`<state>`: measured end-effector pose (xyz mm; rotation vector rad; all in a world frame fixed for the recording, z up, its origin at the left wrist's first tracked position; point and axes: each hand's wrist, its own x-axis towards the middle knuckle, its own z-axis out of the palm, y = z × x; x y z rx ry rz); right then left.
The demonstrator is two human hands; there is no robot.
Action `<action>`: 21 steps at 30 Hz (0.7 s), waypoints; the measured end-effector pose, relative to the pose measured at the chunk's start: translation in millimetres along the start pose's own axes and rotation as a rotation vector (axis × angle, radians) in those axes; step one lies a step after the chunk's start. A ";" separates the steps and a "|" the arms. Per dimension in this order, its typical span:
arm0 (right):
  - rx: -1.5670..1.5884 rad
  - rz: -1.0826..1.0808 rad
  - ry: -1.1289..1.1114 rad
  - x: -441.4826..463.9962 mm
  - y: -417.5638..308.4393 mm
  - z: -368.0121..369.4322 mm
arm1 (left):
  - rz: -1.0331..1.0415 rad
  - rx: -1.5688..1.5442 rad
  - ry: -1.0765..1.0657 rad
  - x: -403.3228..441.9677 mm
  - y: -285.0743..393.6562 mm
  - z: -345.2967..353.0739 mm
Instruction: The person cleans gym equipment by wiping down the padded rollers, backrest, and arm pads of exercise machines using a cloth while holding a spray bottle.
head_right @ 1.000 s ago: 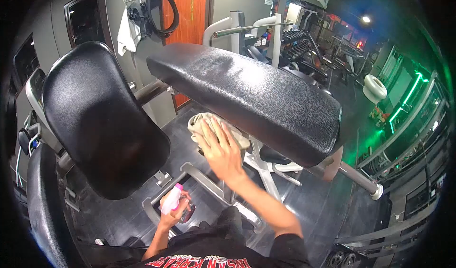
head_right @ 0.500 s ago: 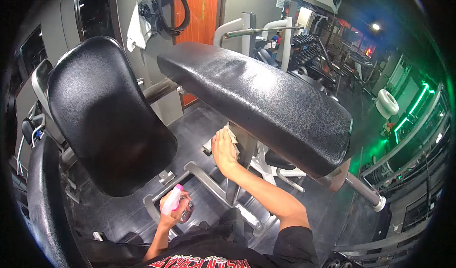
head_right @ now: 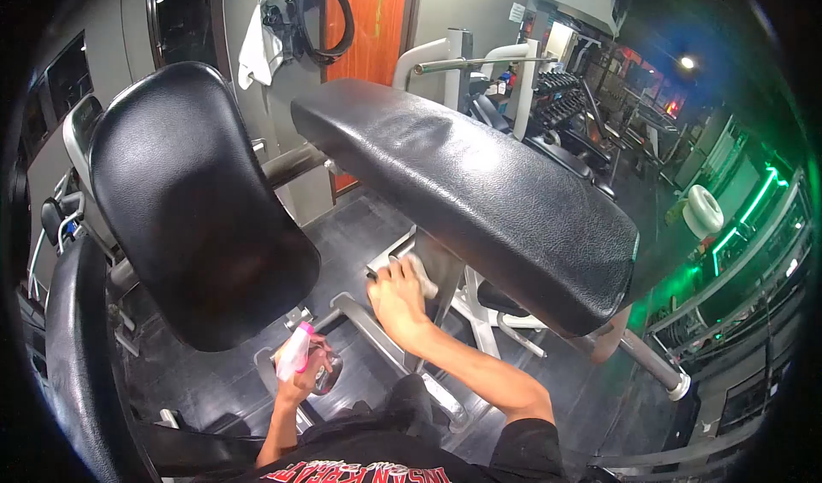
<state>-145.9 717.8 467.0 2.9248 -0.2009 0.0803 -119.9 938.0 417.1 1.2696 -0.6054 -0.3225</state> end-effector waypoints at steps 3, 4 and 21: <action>-0.053 -0.077 0.521 0.1 27.6 -24.9 | 0.003 0.035 -0.010 3.6 3.4 5.8; -0.052 -0.084 0.522 -0.7 41.7 -16.2 | 0.012 0.037 -0.016 4.0 3.8 7.8; 0.129 -0.043 0.214 -58.4 19.0 76.7 | 0.010 0.020 -0.049 -1.9 -8.8 14.1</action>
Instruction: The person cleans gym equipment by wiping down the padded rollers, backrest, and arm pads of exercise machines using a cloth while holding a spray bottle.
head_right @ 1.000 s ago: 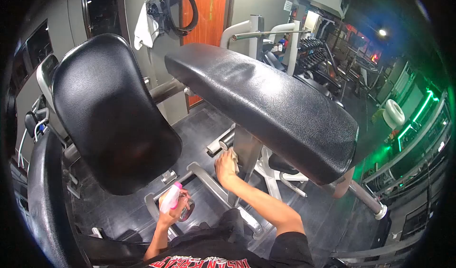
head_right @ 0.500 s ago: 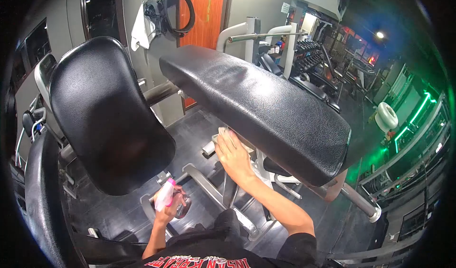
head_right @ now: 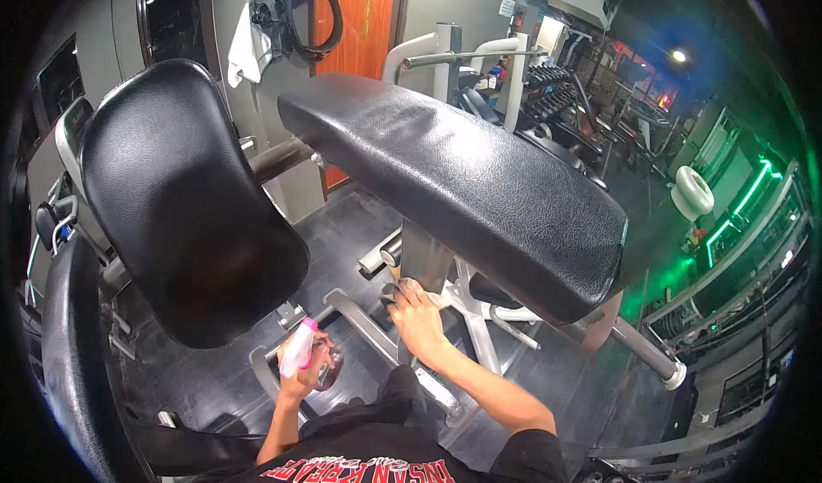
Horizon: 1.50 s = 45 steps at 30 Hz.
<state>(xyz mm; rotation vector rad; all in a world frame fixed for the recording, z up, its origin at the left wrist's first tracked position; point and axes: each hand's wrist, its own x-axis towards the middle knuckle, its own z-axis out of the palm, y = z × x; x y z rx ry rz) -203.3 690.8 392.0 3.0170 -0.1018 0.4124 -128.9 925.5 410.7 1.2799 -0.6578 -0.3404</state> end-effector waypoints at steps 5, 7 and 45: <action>0.022 -0.059 0.277 24.1 2.8 -87.3 | 0.013 -0.003 -0.002 0.8 3.9 -1.7; -0.091 -0.104 0.396 31.9 14.1 -106.7 | 0.012 -0.015 0.019 0.8 2.6 -2.0; 2.272 -0.032 -0.628 9.3 -100.8 52.1 | 0.462 0.961 0.912 -190.2 93.9 54.4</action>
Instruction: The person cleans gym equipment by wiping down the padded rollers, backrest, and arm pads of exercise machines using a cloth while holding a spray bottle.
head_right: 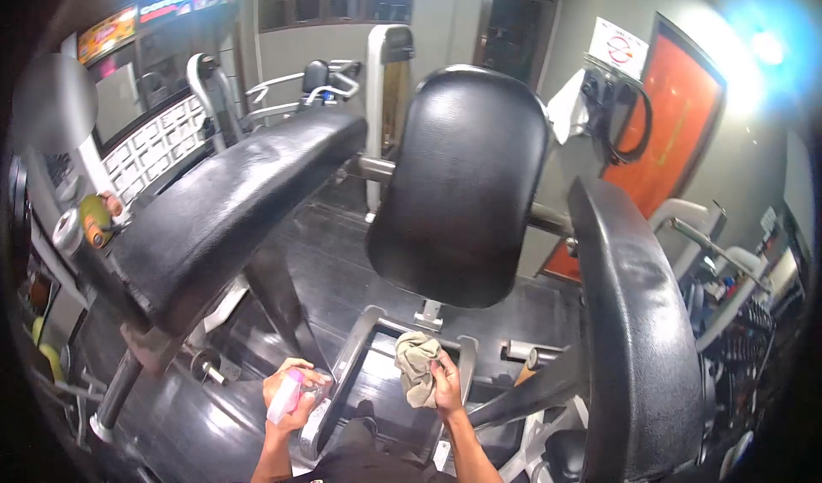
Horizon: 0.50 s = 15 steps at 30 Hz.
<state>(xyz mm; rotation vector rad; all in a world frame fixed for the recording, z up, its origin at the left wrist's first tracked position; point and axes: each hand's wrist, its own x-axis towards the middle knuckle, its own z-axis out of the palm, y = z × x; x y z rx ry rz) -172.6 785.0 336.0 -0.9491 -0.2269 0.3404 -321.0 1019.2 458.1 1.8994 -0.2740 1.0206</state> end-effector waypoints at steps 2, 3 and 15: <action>-0.002 0.029 -0.042 0.5 -3.8 15.4 | -0.117 -0.024 0.043 -7.9 8.0 -9.9; 0.017 0.020 -0.069 0.8 -4.6 22.6 | -0.116 0.030 0.028 -13.1 9.9 -15.4; 0.096 -0.076 -0.002 37.8 -2.3 66.8 | -0.393 -0.338 0.418 -27.5 43.9 -51.4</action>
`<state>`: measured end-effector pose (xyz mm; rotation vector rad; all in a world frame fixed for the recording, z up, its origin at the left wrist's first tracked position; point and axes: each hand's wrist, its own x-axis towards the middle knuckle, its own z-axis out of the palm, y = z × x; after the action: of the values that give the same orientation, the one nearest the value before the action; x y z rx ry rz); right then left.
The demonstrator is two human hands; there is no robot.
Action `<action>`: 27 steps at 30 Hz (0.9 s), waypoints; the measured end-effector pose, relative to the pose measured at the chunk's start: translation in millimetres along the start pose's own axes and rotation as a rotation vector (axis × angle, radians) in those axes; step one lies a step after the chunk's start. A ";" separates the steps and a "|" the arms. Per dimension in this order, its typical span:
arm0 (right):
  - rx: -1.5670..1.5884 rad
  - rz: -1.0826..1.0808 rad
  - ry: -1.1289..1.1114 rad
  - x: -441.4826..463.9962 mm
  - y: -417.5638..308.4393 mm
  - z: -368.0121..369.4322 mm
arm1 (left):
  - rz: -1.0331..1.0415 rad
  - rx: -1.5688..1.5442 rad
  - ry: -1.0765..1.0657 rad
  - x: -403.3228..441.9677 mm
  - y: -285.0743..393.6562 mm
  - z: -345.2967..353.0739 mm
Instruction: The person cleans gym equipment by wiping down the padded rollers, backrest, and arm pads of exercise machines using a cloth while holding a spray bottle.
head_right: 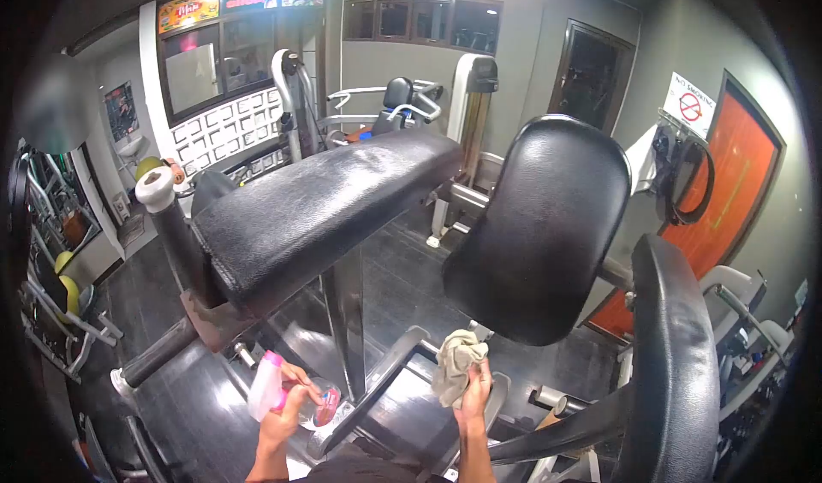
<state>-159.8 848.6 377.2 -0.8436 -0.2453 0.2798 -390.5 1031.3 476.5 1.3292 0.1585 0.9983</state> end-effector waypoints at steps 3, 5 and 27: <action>0.027 -0.011 -0.025 8.0 -1.2 9.8 | 0.074 0.047 0.082 9.9 21.5 4.1; 0.079 0.004 -0.023 13.3 2.3 10.6 | 0.090 0.101 0.118 18.1 33.5 13.9; -0.018 0.201 -0.224 84.2 14.0 -6.8 | 0.138 0.533 0.262 60.3 31.9 108.3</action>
<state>-80.9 881.1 370.8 -0.8561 -0.3732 0.5622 -304.0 990.3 561.4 1.7004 0.5690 1.3028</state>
